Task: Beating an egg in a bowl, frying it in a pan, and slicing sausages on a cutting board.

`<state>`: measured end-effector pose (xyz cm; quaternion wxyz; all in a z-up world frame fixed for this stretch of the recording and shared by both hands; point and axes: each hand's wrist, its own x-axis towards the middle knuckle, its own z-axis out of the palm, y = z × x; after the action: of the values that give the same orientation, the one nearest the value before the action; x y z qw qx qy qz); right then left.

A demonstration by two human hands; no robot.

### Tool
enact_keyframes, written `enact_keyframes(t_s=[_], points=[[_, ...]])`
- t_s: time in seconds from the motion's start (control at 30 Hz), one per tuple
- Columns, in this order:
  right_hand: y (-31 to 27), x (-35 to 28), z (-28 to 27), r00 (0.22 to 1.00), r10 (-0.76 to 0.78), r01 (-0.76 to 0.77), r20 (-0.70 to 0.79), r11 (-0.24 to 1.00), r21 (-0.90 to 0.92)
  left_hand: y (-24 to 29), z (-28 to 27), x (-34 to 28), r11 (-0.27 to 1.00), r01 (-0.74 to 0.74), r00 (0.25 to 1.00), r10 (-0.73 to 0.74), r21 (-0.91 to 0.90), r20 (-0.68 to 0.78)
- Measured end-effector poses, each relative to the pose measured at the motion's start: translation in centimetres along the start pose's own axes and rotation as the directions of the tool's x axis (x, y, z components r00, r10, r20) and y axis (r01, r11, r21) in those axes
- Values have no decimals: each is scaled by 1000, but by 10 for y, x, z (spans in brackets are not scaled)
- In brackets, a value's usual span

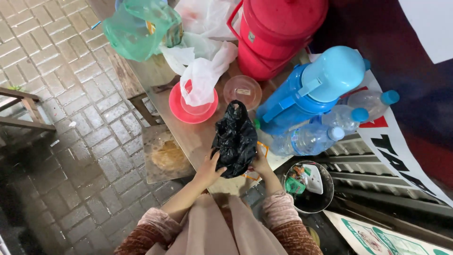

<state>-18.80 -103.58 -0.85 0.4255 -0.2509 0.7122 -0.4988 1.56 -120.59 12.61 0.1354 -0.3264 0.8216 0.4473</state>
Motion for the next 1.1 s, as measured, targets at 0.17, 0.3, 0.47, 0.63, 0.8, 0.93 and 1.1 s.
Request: enact_keyframes(t_s=[0.17,0.3,0.47,0.63,0.8,0.93,1.1], points=[[-66,-10,12,938,337,-335,-74,835,-438,5,-19,-1,999,-28,997,25,45,67],[-54,7,15,932,336,-359,-132,821,-443,4,-35,-2,989,-87,994,78,116,78],[-13,21,15,932,266,-355,-248,810,-466,-20,-37,13,968,-175,982,158,179,106],[36,25,12,899,211,-384,-385,803,-457,-14,-61,11,934,-279,960,262,225,102],[86,27,22,789,178,-476,-588,783,-401,-12,-81,26,844,-381,924,338,378,177],[93,2,47,662,224,-578,-715,761,-296,-32,-56,48,831,-369,929,322,416,181],[36,9,73,656,405,-106,-637,885,454,-39,-52,61,826,-356,934,312,438,171]])
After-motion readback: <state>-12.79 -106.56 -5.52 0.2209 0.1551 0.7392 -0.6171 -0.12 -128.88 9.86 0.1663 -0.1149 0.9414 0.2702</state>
